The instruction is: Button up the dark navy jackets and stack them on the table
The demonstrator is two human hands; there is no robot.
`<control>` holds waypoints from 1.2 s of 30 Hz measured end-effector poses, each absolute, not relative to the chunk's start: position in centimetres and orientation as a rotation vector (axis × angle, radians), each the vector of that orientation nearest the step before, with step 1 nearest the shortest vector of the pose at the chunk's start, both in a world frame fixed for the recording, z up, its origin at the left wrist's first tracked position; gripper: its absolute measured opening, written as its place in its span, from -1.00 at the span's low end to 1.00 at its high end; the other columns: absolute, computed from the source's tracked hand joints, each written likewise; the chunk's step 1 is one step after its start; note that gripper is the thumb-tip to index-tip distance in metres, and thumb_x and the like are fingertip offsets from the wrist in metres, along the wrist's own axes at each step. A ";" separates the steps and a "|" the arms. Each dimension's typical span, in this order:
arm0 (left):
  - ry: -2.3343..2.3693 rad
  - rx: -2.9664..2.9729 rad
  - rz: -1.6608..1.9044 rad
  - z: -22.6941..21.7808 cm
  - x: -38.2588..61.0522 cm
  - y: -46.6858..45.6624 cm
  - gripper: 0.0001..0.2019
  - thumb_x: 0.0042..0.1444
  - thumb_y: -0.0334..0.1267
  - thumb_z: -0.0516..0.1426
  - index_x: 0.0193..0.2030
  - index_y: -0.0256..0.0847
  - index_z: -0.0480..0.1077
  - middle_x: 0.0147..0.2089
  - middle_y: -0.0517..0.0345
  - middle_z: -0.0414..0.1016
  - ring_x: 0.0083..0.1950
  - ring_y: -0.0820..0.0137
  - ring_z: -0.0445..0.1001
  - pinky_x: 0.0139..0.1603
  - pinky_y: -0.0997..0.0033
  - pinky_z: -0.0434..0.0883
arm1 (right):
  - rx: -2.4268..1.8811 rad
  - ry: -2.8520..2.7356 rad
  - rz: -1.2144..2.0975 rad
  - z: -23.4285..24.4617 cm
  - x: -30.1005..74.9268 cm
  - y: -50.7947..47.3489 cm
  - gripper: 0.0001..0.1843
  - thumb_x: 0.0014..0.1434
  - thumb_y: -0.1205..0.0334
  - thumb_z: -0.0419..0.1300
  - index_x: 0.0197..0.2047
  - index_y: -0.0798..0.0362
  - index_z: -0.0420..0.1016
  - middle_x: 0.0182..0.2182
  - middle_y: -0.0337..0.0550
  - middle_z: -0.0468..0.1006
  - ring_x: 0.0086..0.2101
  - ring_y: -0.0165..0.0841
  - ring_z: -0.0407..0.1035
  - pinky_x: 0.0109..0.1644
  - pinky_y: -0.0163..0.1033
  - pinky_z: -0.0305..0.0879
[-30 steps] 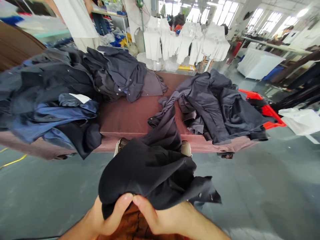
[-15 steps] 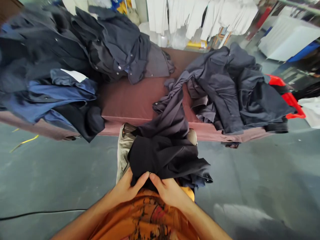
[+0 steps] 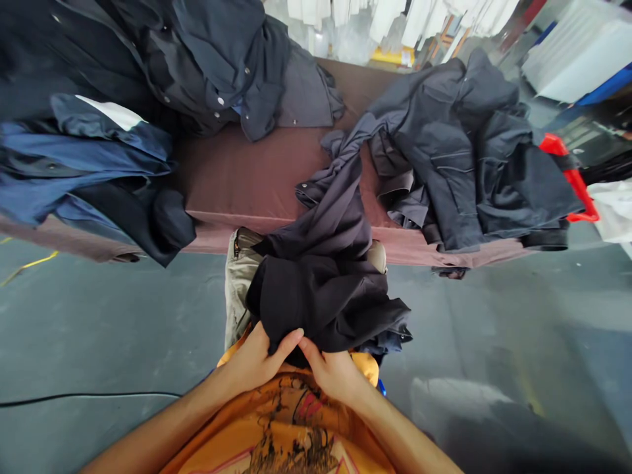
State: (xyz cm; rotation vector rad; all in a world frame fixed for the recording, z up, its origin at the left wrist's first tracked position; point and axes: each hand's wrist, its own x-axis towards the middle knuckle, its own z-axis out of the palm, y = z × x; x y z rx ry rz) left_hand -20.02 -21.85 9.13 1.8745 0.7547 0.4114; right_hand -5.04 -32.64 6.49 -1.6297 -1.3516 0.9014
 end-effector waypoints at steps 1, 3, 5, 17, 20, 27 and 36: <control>0.760 1.866 0.406 9.2 -20.0 -21.9 -0.65 0.32 -0.12 0.06 0.11 -0.22 0.50 0.09 -0.05 0.60 0.17 0.18 0.53 0.27 0.17 0.44 | -1.632 -1.349 0.895 6.6 -5.0 -32.6 -0.42 0.44 0.01 0.02 0.45 -0.06 0.16 0.27 -0.06 0.42 0.35 -0.19 0.14 0.47 0.07 0.02; 0.778 1.809 0.411 9.2 -19.9 -21.9 -0.61 0.29 -0.08 0.10 0.13 -0.23 0.49 0.12 -0.05 0.59 0.20 0.16 0.51 0.29 0.14 0.42 | -1.636 -1.355 0.898 6.8 -4.9 -32.5 -0.43 0.44 0.01 0.01 0.44 -0.05 0.19 0.27 -0.05 0.42 0.35 -0.18 0.14 0.47 0.08 0.04; 0.794 1.692 0.410 9.1 -19.8 -22.0 -0.59 0.27 -0.05 0.13 0.15 -0.21 0.49 0.13 -0.04 0.59 0.21 0.16 0.51 0.28 0.16 0.44 | -1.629 -1.377 0.925 7.1 -4.8 -32.3 -0.44 0.44 0.01 0.00 0.44 -0.06 0.20 0.29 -0.05 0.40 0.36 -0.17 0.13 0.47 0.09 0.03; 0.897 1.308 0.446 8.4 -20.1 -22.7 -0.48 0.23 0.03 0.19 0.25 -0.18 0.40 0.16 0.00 0.57 0.25 0.18 0.49 0.30 0.18 0.45 | -1.552 -1.297 1.072 7.7 -5.6 -31.5 -0.42 0.46 0.03 0.00 0.47 -0.08 0.10 0.28 -0.12 0.41 0.38 -0.26 0.09 0.48 -0.01 0.02; 0.932 1.330 0.489 8.5 -19.9 -22.7 -0.45 0.20 0.04 0.21 0.26 -0.18 0.39 0.13 0.00 0.58 0.22 0.16 0.51 0.28 0.16 0.47 | -1.553 -1.299 1.038 7.9 -5.7 -31.3 -0.43 0.45 0.01 0.01 0.46 -0.09 0.14 0.26 -0.11 0.43 0.36 -0.23 0.12 0.48 0.03 0.01; 0.985 1.316 0.545 8.7 -19.8 -23.0 -0.44 0.18 0.03 0.22 0.25 -0.20 0.40 0.14 -0.03 0.57 0.19 0.16 0.53 0.26 0.15 0.49 | -1.531 -1.275 1.049 7.9 -5.5 -31.2 -0.43 0.44 0.00 0.03 0.45 -0.10 0.17 0.25 -0.11 0.44 0.34 -0.19 0.17 0.48 0.07 0.00; 0.901 1.238 0.555 9.5 -19.4 -22.2 -0.51 0.20 0.01 0.20 0.18 -0.23 0.45 0.13 -0.01 0.59 0.18 0.17 0.54 0.26 0.16 0.49 | -1.511 -1.199 1.051 8.3 -6.0 -30.6 -0.45 0.43 -0.01 0.05 0.43 -0.14 0.21 0.24 -0.14 0.46 0.31 -0.19 0.23 0.47 0.05 0.06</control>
